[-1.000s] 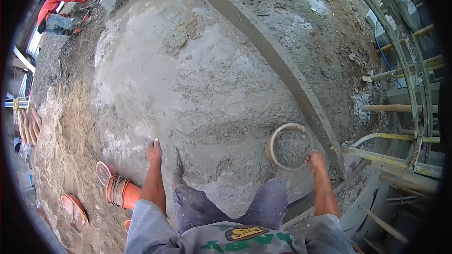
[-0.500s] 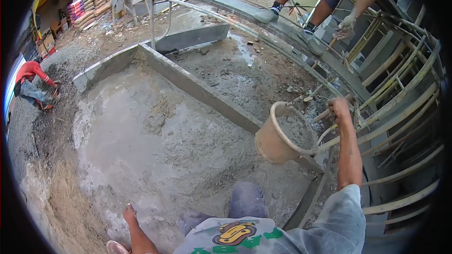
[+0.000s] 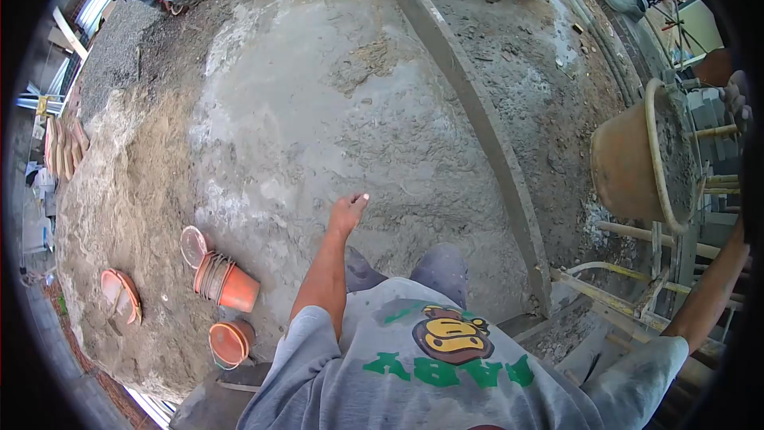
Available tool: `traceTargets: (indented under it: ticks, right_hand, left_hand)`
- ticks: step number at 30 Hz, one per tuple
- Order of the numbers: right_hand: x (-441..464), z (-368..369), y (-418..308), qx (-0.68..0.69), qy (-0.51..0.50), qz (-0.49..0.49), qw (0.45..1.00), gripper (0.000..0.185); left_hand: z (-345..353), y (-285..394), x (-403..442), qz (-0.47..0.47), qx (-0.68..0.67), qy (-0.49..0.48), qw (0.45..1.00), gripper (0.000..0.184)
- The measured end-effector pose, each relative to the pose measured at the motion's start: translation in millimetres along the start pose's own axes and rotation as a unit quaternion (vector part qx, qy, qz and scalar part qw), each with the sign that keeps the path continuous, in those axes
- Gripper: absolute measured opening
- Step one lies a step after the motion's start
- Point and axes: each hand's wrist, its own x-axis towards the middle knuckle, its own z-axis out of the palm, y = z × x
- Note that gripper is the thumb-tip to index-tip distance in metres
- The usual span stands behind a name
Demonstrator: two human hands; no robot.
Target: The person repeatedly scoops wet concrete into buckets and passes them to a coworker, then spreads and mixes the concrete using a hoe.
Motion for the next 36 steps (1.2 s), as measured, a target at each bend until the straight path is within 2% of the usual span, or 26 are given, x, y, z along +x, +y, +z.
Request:
traceTargets:
  ticks: [1,2,4,5,7,9,10,11,12,13,14,15,17,18,19,20,21,22,23,24,26,28,31,34,35,36]
  right_hand:
    - [-5,14,-8,-0.007,0.089,0.032,0.995,0.018]
    - [21,-8,14,-0.073,0.095,0.075,0.990,0.018]
    - [43,-35,56,-0.096,0.069,0.004,0.993,0.031]
    - [62,-46,75,-0.320,0.091,-0.093,0.938,0.038]
    - [54,-43,116,-0.331,0.118,-0.131,0.927,0.038]
    - [21,-22,165,-0.329,0.103,-0.117,0.931,0.039]
    - [2,-7,195,-0.336,0.073,-0.087,0.935,0.040]
    - [-11,6,248,-0.374,0.036,-0.007,0.927,0.048]
    - [-53,36,261,-0.398,-0.087,0.057,0.911,0.049]
    - [-104,72,277,-0.311,-0.142,0.158,0.926,0.046]
    - [-157,109,293,-0.234,-0.181,0.265,0.918,0.043]
    - [-204,143,287,-0.227,-0.236,0.364,0.872,0.039]
    - [-296,211,277,-0.237,-0.367,0.531,0.726,0.033]
    - [-333,237,310,-0.234,-0.438,0.520,0.695,0.033]
    - [-353,276,291,-0.211,-0.485,0.534,0.659,0.031]
    - [-379,320,243,-0.188,-0.531,0.545,0.621,0.030]
    - [-385,361,187,-0.167,-0.540,0.490,0.664,0.028]
    - [-399,407,86,-0.148,-0.545,0.430,0.704,0.026]
    - [-399,441,34,-0.122,-0.548,0.369,0.741,0.026]
    - [-389,475,12,-0.114,-0.560,0.269,0.775,0.028]
    - [-365,536,-54,-0.134,-0.549,0.102,0.819,0.025]
    - [-350,586,-121,-0.075,-0.538,0.021,0.839,0.024]
    - [-350,647,-205,-0.043,-0.546,-0.005,0.837,0.025]
    - [-373,705,-245,-0.026,-0.590,-0.011,0.807,0.026]
    - [-388,720,-253,-0.052,-0.616,-0.023,0.786,0.027]
    - [-399,737,-260,-0.070,-0.631,-0.033,0.772,0.028]
  left_hand:
    - [6,-1,-6,-0.007,-0.012,-0.019,1.000,0.044]
    - [3,-8,-12,-0.026,-0.009,-0.015,1.000,0.044]
    - [-9,-22,-12,-0.054,-0.012,0.009,0.998,0.043]
    - [-17,-40,-12,-0.080,-0.027,0.030,0.996,0.043]
    - [-35,-99,-13,-0.137,-0.056,0.080,0.986,0.042]
    - [-54,-146,-25,-0.165,-0.050,0.141,0.975,0.042]
    - [-63,-169,-31,-0.179,-0.049,0.170,0.968,0.042]
    - [-71,-193,-38,-0.203,-0.047,0.174,0.963,0.042]
    - [-78,-214,-44,-0.222,-0.046,0.174,0.958,0.042]
    - [-87,-236,-48,-0.237,-0.048,0.172,0.955,0.043]
    - [-96,-256,-56,-0.239,-0.051,0.191,0.951,0.043]
    - [-105,-273,-66,-0.242,-0.053,0.210,0.946,0.043]
    - [-136,-313,-74,-0.266,-0.097,0.226,0.932,0.044]
    - [-154,-338,-81,-0.286,-0.134,0.221,0.923,0.044]
    - [-174,-363,-94,-0.305,-0.166,0.213,0.913,0.045]
    - [-197,-383,-111,-0.322,-0.188,0.228,0.900,0.045]
    - [-224,-402,-122,-0.331,-0.208,0.245,0.887,0.046]
    - [-238,-443,-127,-0.336,-0.188,0.272,0.882,0.046]
    - [-262,-464,-136,-0.341,-0.168,0.298,0.876,0.046]
    - [-283,-483,-145,-0.366,-0.197,0.326,0.849,0.047]
    - [-283,-602,-131,-0.326,-0.307,0.401,0.799,0.047]
    - [-329,-568,-165,-0.284,-0.359,0.468,0.756,0.028]
    - [-365,-509,-188,-0.258,-0.535,0.533,0.603,0.029]
    - [-312,-526,-194,-0.236,-0.535,0.553,0.594,0.029]
    - [-308,-497,-208,-0.270,-0.563,0.553,0.552,0.031]
    - [-278,-510,-211,-0.296,-0.571,0.533,0.550,0.032]
